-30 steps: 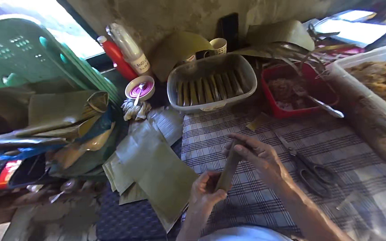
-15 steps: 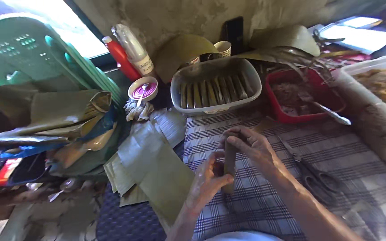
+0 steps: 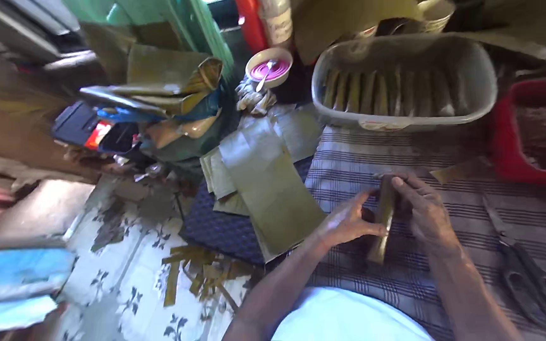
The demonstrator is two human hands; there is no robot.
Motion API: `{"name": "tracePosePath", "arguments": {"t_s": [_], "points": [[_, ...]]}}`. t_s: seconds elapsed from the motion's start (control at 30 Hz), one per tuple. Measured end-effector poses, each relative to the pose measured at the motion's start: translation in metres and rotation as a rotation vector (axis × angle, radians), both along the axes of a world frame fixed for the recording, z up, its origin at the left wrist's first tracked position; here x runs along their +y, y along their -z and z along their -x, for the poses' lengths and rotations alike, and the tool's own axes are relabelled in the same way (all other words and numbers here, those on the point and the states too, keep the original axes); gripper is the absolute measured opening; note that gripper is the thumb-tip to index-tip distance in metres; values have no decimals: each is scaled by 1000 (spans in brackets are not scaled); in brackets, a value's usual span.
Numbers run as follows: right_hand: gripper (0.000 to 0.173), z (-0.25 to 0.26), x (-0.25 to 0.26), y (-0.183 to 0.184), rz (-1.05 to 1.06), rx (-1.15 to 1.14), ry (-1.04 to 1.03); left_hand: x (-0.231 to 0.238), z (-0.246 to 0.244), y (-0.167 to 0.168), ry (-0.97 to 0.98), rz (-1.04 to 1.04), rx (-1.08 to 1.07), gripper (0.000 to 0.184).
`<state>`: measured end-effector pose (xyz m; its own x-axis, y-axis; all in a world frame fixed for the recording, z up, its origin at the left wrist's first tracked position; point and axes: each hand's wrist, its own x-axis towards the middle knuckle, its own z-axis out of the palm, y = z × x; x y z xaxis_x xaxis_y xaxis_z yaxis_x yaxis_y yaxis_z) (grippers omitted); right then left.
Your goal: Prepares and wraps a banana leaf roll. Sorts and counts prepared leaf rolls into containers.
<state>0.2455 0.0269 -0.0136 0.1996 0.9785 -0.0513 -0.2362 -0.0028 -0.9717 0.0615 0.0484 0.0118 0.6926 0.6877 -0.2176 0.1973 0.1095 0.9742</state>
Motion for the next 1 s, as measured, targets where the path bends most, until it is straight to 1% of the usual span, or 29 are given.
{"name": "tracePosePath", "arguments": {"t_s": [0.13,0.2,0.3,0.37,0.43,0.53,0.6,0.7,0.77,0.83,1.0], "points": [[25,-3,3,-3,19,-51,-5,2,0,-4,17,-11,-4,84],[26,-7,7,-5,29,-140,-40,0,-1,-2,-3,20,-25,85],[33,-9,21,-22,24,-493,-105,-2,-2,1,-86,20,-56,84],[38,-6,34,-37,-35,-731,-104,-6,-4,5,-139,12,-96,83],[48,3,49,-63,-49,-865,-117,-10,-6,10,-167,-10,-103,83],[69,18,80,-94,22,-927,-299,-14,-8,15,-199,-33,-123,86],[79,28,107,-98,88,-943,-405,-16,-7,14,-207,-30,-143,86],[91,39,140,-93,179,-1066,-429,-18,-6,15,-203,-45,-163,87],[93,49,154,-103,286,-1123,-454,-18,-6,15,-203,-63,-160,86],[91,52,161,-103,318,-1136,-455,-18,-6,15,-210,-57,-157,86],[87,50,161,-102,301,-1126,-457,-19,-7,18,-200,-42,-161,88]]}}
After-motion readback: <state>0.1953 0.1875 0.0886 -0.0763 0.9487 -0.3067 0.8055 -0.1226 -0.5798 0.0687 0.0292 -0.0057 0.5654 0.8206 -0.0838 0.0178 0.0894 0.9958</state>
